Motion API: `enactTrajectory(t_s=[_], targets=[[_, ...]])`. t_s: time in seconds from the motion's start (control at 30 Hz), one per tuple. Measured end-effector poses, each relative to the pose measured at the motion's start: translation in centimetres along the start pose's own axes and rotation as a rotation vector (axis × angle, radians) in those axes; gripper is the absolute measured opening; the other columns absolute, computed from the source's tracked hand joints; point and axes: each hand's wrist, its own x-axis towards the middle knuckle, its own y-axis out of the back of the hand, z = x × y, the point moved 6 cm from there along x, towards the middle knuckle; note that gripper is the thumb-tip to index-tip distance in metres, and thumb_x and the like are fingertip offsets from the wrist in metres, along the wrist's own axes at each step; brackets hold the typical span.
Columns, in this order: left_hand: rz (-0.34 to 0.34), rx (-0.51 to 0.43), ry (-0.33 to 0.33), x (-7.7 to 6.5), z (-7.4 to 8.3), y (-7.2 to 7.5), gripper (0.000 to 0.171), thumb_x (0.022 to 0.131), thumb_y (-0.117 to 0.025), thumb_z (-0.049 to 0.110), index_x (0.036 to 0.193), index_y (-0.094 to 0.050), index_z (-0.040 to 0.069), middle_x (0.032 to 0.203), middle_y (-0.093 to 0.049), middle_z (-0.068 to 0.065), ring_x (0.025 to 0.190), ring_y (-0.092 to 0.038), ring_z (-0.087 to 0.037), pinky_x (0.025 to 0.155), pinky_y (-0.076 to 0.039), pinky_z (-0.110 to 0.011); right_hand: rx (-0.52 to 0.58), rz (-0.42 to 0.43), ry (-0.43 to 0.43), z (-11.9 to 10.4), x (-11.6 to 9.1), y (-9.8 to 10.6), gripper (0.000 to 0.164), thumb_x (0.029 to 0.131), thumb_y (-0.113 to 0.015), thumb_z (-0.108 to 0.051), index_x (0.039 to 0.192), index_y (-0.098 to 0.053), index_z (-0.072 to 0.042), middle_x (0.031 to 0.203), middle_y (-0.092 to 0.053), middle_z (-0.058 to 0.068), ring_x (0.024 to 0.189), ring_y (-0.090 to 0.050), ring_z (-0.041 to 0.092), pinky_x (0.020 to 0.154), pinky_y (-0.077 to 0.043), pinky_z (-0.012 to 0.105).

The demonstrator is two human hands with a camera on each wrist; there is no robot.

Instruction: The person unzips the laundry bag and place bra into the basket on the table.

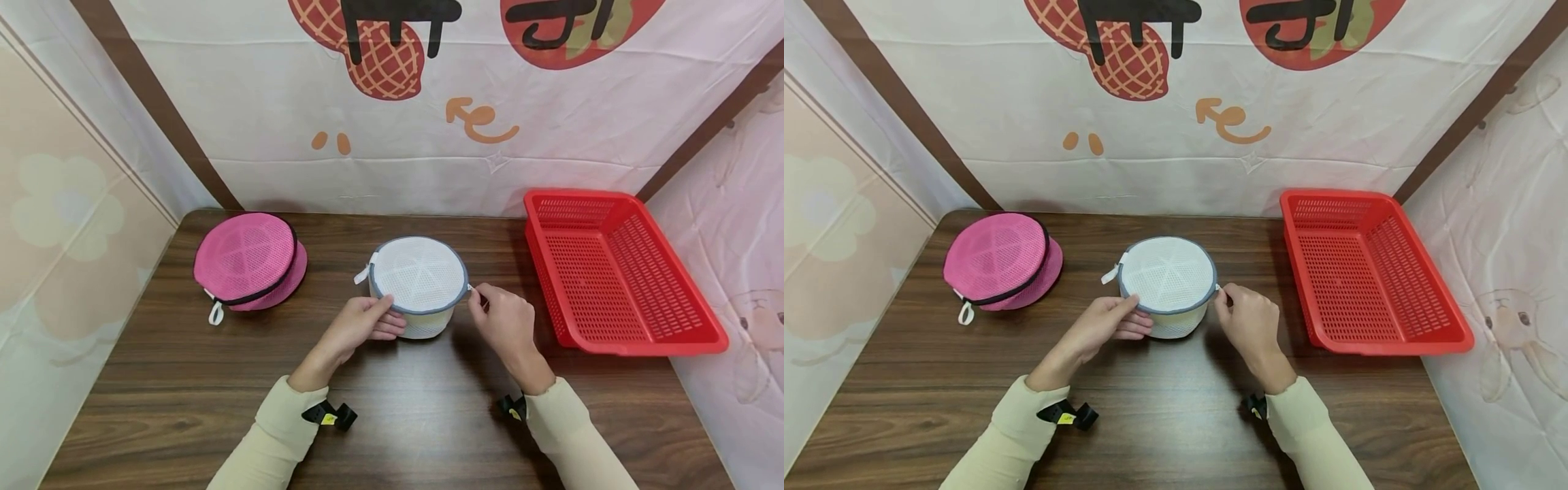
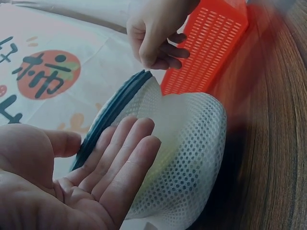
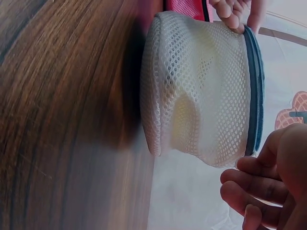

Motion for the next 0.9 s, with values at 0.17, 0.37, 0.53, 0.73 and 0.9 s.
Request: enactTrajectory(t_s=[0.17, 0.37, 0.53, 0.73, 0.9], targets=[[0.002, -0.005, -0.004, -0.1, -0.1, 0.1, 0.048, 0.111, -0.045, 0.028, 0.112, -0.064, -0.016, 0.099, -0.074, -0.023, 0.090, -0.075, -0.026, 0.087, -0.059, -0.049, 0.006, -0.018, -0.008, -0.2, -0.1, 0.0, 0.023, 0.091, -0.062, -0.014, 0.068, -0.062, -0.015, 0.054, -0.049, -0.002, 0.047, -0.041, 0.016, 0.039, -0.034, 0.031], [-0.004, -0.009, -0.009, -0.2, -0.1, 0.0, 0.051, 0.110, -0.045, 0.030, 0.111, -0.065, -0.017, 0.099, -0.074, -0.025, 0.089, -0.075, -0.027, 0.087, -0.059, -0.049, 0.034, -0.034, 0.013, -1.1, -0.4, 0.4, 0.025, 0.093, -0.060, -0.014, 0.067, -0.062, -0.016, 0.054, -0.049, -0.003, 0.047, -0.041, 0.015, 0.040, -0.035, 0.031], [-0.011, -0.009, -0.011, -0.1, -0.1, -0.1, 0.052, 0.110, -0.046, 0.031, 0.112, -0.064, -0.017, 0.100, -0.074, -0.025, 0.091, -0.075, -0.029, 0.088, -0.059, -0.049, 0.053, -0.044, 0.042, -2.0, -0.8, 0.8, 0.023, 0.092, -0.062, -0.014, 0.069, -0.063, -0.016, 0.054, -0.048, -0.005, 0.047, -0.039, 0.013, 0.041, -0.034, 0.029], [-0.028, -0.015, -0.014, 0.0, -0.1, -0.4, 0.053, 0.110, -0.046, 0.032, 0.114, -0.063, -0.018, 0.102, -0.073, -0.028, 0.091, -0.075, -0.028, 0.089, -0.059, -0.049, 0.078, -0.049, 0.069, -3.1, -1.3, 1.1, 0.025, 0.091, -0.063, -0.014, 0.067, -0.061, -0.019, 0.055, -0.047, -0.006, 0.048, -0.039, 0.010, 0.041, -0.033, 0.026], [-0.035, -0.010, -0.011, 0.1, 0.0, -0.7, 0.052, 0.110, -0.046, 0.032, 0.113, -0.062, -0.017, 0.101, -0.073, -0.026, 0.090, -0.075, -0.027, 0.090, -0.058, -0.050, 0.086, -0.037, 0.106, -4.0, -1.6, 1.1, 0.023, 0.090, -0.063, -0.015, 0.067, -0.060, -0.020, 0.055, -0.049, -0.007, 0.049, -0.042, 0.009, 0.040, -0.034, 0.026]])
